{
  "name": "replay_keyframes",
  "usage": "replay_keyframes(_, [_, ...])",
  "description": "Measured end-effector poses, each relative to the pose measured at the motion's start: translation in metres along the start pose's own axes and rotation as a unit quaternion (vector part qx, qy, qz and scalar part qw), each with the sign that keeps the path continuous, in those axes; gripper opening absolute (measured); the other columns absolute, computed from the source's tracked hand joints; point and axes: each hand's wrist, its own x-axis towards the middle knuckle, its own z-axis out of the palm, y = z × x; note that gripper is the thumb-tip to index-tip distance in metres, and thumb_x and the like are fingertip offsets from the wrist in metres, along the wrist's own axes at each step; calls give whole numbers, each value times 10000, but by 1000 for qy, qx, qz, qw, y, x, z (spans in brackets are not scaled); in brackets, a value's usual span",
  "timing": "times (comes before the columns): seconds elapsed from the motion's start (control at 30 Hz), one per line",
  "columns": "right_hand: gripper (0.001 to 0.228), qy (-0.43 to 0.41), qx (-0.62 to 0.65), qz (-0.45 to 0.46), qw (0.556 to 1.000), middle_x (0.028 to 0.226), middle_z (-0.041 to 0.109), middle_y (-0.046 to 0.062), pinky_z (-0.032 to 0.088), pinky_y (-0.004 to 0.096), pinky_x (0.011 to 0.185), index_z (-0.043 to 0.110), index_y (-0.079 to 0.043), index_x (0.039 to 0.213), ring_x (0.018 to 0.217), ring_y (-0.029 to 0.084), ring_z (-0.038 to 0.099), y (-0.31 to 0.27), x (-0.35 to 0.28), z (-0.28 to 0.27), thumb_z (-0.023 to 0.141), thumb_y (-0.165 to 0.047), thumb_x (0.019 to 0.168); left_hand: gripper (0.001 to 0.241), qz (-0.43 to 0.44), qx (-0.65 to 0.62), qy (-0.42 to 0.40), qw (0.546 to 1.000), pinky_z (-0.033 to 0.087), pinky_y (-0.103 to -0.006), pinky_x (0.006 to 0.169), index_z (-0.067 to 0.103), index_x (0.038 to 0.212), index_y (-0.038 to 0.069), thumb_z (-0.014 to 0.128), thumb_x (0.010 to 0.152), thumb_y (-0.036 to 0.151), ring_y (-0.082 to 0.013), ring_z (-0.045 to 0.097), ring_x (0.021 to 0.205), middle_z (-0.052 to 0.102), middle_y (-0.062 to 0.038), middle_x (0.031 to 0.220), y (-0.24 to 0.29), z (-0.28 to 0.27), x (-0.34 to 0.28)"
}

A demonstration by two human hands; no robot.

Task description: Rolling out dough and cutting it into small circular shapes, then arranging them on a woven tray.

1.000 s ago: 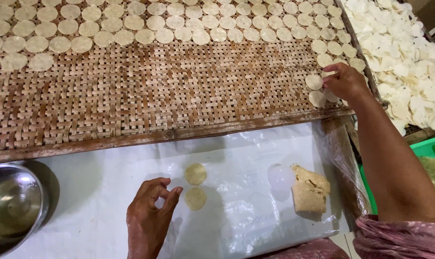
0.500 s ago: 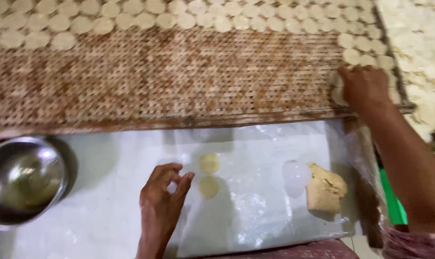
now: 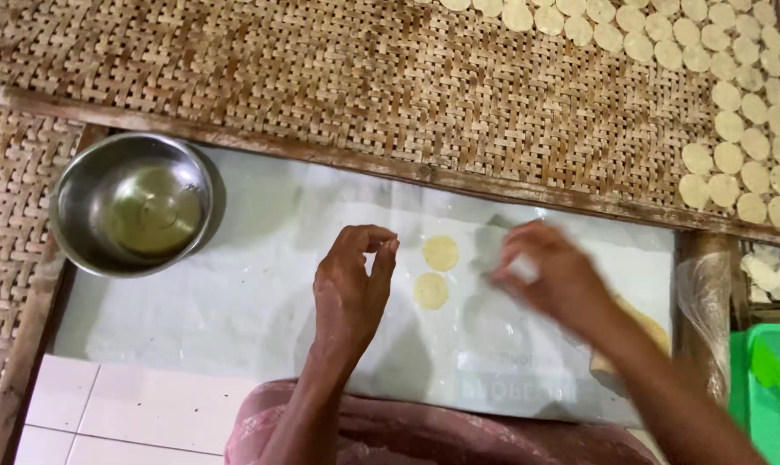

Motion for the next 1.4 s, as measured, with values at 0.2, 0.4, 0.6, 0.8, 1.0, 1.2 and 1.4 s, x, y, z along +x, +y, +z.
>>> replay_keyframes(0.2, [312, -23, -71, -179, 981, 1114, 606, 53, 588, 413, 837, 643, -155, 937, 1040, 301, 665, -50, -9, 63, 840, -329, 769, 87, -30, -41, -16, 999, 604, -422, 818, 720, 1003, 112, 732, 917, 109, -294, 762, 941, 745, -66, 978, 0, -12, -2])
replay_keyframes(0.4, [325, -68, -155, -167, 971, 1102, 567, 44, 564, 414, 749, 627, -168, 958, 984, 304, 641, -78, 0, 62, 815, -384, 804, 87, -16, -62, -9, 998, 608, -392, 798, 730, 971, 152, 758, 892, 130, -267, 765, 929, 748, -34, 959, -1, -15, 0])
replay_keyframes(0.6, [326, -53, -134, -193, 971, 1081, 622, 66, 524, 410, 747, 646, -150, 1137, 950, 283, 630, -95, -2, 50, 746, -180, 828, 94, -29, -52, -22, 998, 597, -339, 798, 736, 967, 130, 742, 874, 141, -198, 742, 894, 752, -10, 974, -1, -13, 0])
replay_keyframes(0.8, [403, -61, 20, -146, 987, 908, 677, 20, 530, 355, 762, 648, -161, 1258, 823, 221, 660, -87, 3, 45, 657, -94, 861, 132, -36, -31, -31, 998, 591, -316, 776, 737, 963, 97, 755, 836, 131, -143, 728, 837, 761, 6, 977, 2, -10, 0])
replay_keyframes(1.0, [374, -175, 273, 79, 943, 887, 739, 10, 448, 259, 579, 684, -123, 1258, 666, 108, 601, -76, 20, 31, 588, -53, 903, 132, -67, -5, -52, 996, 595, -323, 798, 736, 971, 118, 757, 842, 139, -130, 732, 886, 761, 18, 1000, 3, -7, 2])
replay_keyframes(1.2, [341, -173, 508, 131, 834, 1012, 681, 92, 531, 317, 776, 622, -48, 1324, 819, 159, 604, -35, 27, 28, 543, -93, 995, 134, -142, 14, -86, 986, 584, -317, 866, 754, 981, 145, 741, 858, 199, -113, 734, 929, 766, 40, 1032, 8, -4, 6])
replay_keyframes(1.4, [362, -79, 478, 241, 841, 1047, 651, 119, 585, 364, 810, 677, -88, 1278, 857, 214, 599, 9, 43, -52, 566, -258, 978, 163, -137, 30, -89, 986, 595, -325, 853, 754, 1001, 120, 737, 858, 195, -129, 745, 928, 777, 25, 1054, 5, -3, 6])
